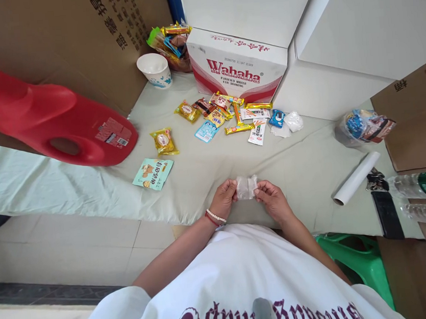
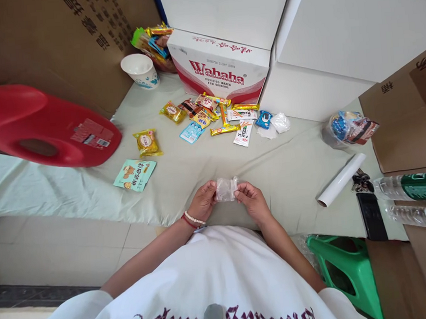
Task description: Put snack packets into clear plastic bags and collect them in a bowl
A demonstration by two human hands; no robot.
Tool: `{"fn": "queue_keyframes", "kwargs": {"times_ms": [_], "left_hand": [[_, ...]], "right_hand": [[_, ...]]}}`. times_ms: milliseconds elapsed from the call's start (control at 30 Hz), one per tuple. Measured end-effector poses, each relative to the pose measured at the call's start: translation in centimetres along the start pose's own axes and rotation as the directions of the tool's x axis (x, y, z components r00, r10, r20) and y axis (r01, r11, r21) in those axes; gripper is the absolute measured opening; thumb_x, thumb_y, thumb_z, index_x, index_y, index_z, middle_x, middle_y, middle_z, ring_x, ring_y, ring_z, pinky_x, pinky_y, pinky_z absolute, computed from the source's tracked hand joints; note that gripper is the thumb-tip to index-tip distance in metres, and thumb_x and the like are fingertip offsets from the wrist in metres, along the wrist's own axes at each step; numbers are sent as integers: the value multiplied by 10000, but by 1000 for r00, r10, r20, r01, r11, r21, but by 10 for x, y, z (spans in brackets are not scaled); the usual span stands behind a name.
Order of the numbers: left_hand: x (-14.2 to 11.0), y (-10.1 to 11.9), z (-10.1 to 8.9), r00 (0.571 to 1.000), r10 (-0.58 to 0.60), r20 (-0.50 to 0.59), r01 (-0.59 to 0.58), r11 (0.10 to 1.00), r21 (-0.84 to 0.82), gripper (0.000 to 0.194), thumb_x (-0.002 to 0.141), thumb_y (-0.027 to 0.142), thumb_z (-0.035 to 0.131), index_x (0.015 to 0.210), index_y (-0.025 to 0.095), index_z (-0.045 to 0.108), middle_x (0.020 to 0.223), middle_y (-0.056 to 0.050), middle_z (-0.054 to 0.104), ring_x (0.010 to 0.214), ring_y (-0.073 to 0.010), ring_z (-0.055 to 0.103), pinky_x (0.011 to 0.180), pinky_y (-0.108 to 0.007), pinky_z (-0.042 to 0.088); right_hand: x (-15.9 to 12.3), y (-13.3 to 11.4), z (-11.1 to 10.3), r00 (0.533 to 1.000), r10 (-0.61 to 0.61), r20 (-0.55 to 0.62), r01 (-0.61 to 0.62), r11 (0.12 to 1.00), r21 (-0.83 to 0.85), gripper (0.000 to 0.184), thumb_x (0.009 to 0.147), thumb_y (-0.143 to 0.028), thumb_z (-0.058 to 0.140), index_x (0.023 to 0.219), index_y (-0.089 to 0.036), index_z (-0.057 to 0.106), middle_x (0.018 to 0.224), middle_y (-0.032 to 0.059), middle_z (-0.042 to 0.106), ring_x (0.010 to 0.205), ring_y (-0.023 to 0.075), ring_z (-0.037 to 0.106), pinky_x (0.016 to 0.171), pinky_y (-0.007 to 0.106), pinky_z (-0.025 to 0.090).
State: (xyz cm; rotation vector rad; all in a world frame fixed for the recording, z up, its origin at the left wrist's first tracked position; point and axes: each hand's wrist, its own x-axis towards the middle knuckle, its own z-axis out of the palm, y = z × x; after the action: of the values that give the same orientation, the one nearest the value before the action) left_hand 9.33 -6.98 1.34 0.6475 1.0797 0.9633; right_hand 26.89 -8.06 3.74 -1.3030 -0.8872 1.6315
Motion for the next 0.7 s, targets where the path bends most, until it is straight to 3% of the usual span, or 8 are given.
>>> {"fn": "queue_keyframes", "kwargs": {"times_ms": [133,200,300,400,500,567,633,700], "left_hand": [[-2,0,1,998,-43,38,38,992,118,580,657,589,828,982,185,568,762,15,594,618,-112,493,534,-237,349],[-1,0,1,999,-35,36,29,988,151,510,617,497,864,897,168,593,696,40,548,588,-92,433,535,-233,314],[3,2,-5,1000,-10,-27,13,992,128,416,655,494,817,730,174,563,588,74,410,542,-73,315,523,-243,227],[6,5,-10,997,7,-76,0,995,99,396,654,488,807,716,179,566,589,75,395,550,-76,306,533,-246,212],[5,7,-9,998,34,-58,-28,993,115,364,656,450,809,742,176,585,625,66,447,591,-85,361,561,-238,262],[4,9,-5,999,33,-23,-30,992,124,358,658,433,814,752,171,588,637,65,469,609,-88,383,578,-237,289],[2,9,-1,999,19,33,-23,993,113,362,654,420,829,763,165,596,637,67,483,607,-88,397,588,-239,311],[1,10,2,996,9,87,-14,999,50,373,646,410,845,796,161,611,651,65,514,601,-87,421,595,-242,341]], "right_hand": [[0,-6,-4,1000,20,-13,-18,996,88,284,713,-434,859,844,-242,695,785,-22,598,651,118,492,634,269,426],[1,-6,-7,999,27,-42,-20,988,151,293,710,-431,860,858,-247,686,776,-22,590,652,123,496,636,277,439],[-1,-2,-18,990,62,-126,-42,987,157,308,703,-429,856,870,-246,672,767,-15,601,640,129,492,616,286,436],[-10,1,-32,976,47,-213,-68,994,-91,282,742,-443,811,862,-230,671,769,6,618,614,137,473,570,292,404],[-22,-5,-39,922,-264,-283,84,851,-519,175,857,-408,706,895,-241,674,831,25,624,694,171,523,642,323,451],[-26,-13,-34,892,-435,-122,238,683,-691,124,928,-366,630,944,-253,680,906,39,631,757,181,555,707,338,483],[-22,-18,-24,886,-449,116,384,571,-726,141,944,-353,617,1024,-259,686,1006,62,643,809,189,582,709,334,502],[-13,-17,-12,868,-409,282,476,517,-712,192,928,-343,640,1093,-255,682,1096,88,649,899,210,607,701,328,511]]}}
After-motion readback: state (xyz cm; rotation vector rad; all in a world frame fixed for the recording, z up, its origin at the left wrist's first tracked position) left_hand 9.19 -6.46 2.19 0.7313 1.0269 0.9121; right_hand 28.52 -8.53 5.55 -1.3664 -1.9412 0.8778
